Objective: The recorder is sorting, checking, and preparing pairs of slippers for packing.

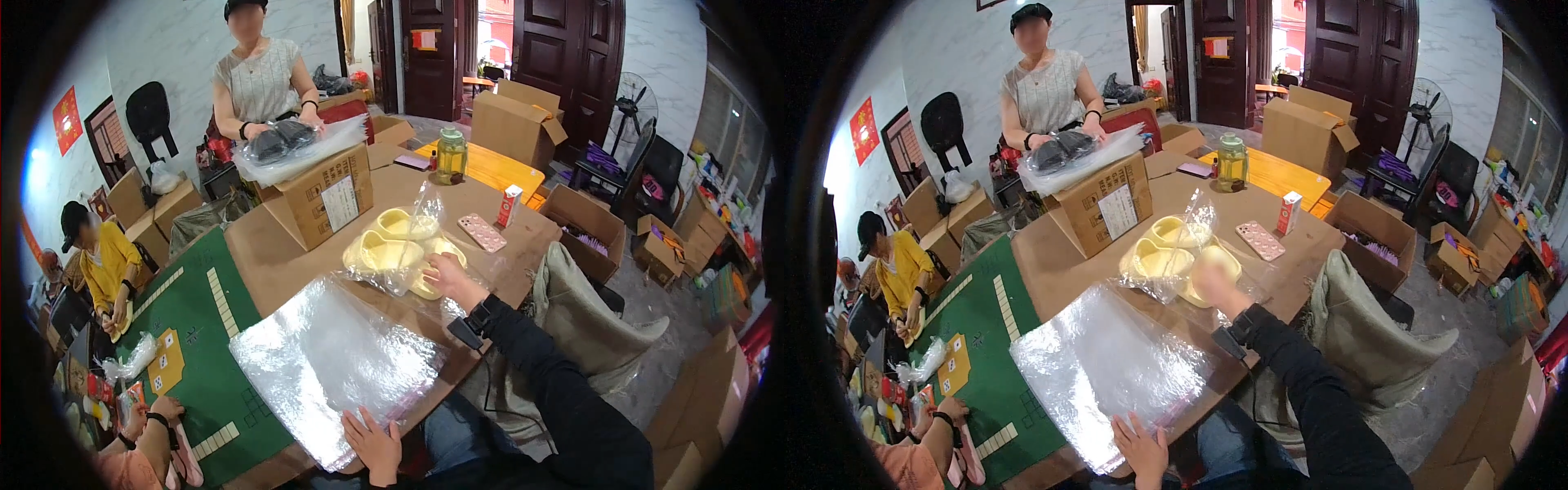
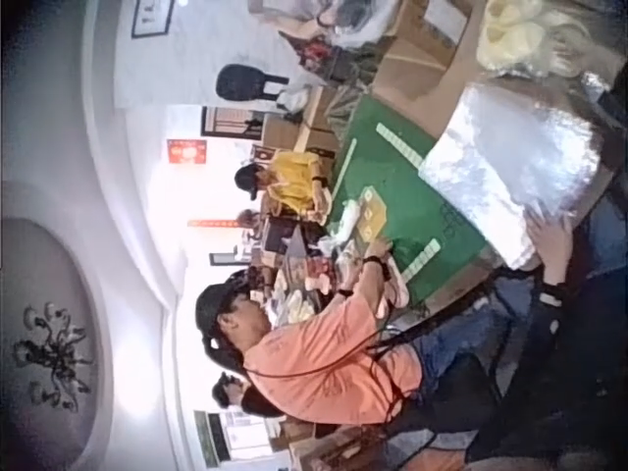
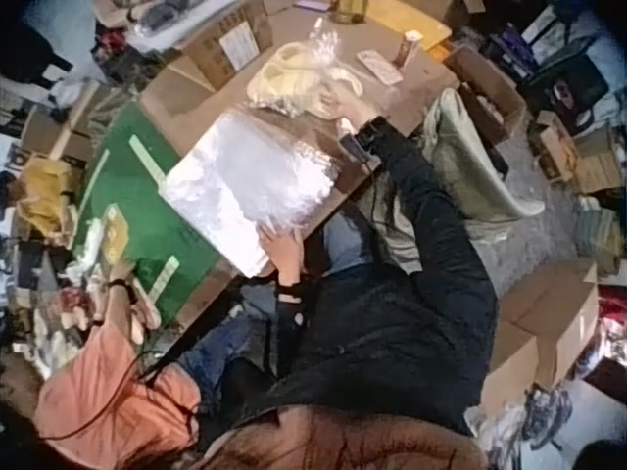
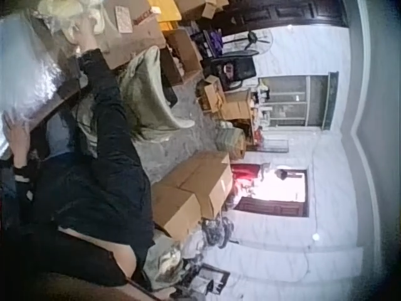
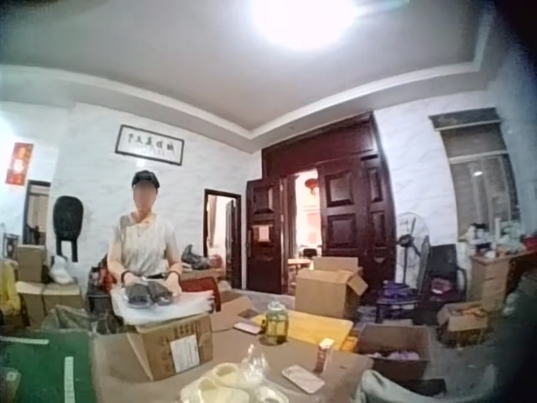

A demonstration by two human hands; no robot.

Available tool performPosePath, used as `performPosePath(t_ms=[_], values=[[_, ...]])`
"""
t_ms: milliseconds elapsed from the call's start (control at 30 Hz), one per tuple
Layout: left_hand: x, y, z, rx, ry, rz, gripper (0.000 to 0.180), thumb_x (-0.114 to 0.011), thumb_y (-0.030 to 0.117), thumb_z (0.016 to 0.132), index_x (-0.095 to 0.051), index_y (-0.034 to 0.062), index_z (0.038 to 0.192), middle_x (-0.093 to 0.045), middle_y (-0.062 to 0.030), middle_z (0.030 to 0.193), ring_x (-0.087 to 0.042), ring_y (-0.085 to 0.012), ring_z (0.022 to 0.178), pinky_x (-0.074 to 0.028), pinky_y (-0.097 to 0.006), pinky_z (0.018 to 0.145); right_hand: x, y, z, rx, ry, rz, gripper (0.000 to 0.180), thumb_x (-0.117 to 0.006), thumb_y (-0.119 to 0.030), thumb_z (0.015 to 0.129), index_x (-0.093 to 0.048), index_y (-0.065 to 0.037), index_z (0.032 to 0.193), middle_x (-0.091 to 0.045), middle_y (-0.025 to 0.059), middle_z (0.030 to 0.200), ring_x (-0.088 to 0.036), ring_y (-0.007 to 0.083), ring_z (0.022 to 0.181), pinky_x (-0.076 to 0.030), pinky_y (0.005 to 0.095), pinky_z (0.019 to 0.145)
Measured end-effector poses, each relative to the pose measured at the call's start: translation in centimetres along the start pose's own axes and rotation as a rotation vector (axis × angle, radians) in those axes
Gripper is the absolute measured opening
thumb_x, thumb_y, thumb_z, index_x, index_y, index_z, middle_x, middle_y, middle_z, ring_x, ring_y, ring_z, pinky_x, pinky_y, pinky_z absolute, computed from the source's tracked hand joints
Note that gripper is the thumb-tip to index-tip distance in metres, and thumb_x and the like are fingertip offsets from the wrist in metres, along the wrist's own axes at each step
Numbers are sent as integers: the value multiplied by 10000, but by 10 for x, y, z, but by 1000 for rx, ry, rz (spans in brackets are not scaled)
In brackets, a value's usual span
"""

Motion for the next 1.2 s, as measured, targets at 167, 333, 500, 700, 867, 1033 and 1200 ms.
performPosePath(t_ms=[167,333,500,700,867,1033,1200], values=[[5,0,-3,-72,7,-29,780,-613,360,858,-271,-50,1427,-202,-347,1460,-212,-498,1348,-219,-567,1087,-9,-11,-55,590,29,-413,575,-638,-92,813,-346,-61,1307,-453,135,1187,-514,210,1013,-451,333,831],[37,-3,6,-108,-84,-265,783,-621,345,868,-262,-90,1411,-255,-367,1420,-259,-511,1317,-250,-546,1078,-43,-4,-121,739,-409,-525,513,-619,-105,841,-378,-55,1291,-461,107,1203,-528,191,979,-458,325,808],[83,-16,26,-191,56,-410,525,-620,259,875,-476,2,1309,-410,-313,1345,-400,-466,1238,-349,-503,1016,-70,25,-191,858,-761,-821,545,-615,-74,839,-366,-47,1322,-439,139,1261,-545,235,992,-472,344,817],[134,-26,50,-192,366,-226,325,-631,170,854,-627,73,1163,-503,-178,1301,-472,-363,1200,-378,-450,992,-58,46,-240,1033,-1001,-839,528,-633,-54,818,-411,-33,1297,-427,193,1353,-582,281,988,-468,370,881],[171,-43,43,-98,569,-218,237,-623,78,840,-650,40,1072,-558,-176,1228,-507,-356,1147,-393,-440,961,-48,56,-256,1509,-1006,-1012,516,-679,-48,766,-486,-30,1244,-525,172,1262,-593,326,956,-482,386,814],[187,-47,44,-68,729,-158,214,-608,35,834,-652,26,1043,-564,-172,1206,-519,-350,1114,-405,-435,948,-38,70,-268,1350,-1043,-979,385,-697,-76,763,-583,-28,1128,-633,144,1050,-606,320,930,-483,388,793],[188,-39,55,-112,774,-119,208,-605,18,828,-654,24,1030,-565,-171,1197,-520,-347,1112,-410,-430,940,-32,100,-288,844,-1396,-945,353,-666,-245,859,-582,-28,1125,-618,147,1044,-581,337,956,-453,407,830]])
Point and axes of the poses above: each hand's wrist, its own z-axis towards the middle knuckle, its own x-axis out of the back of the hand, y = z × x, the point moved 1 cm from there along z, towards the middle knuckle
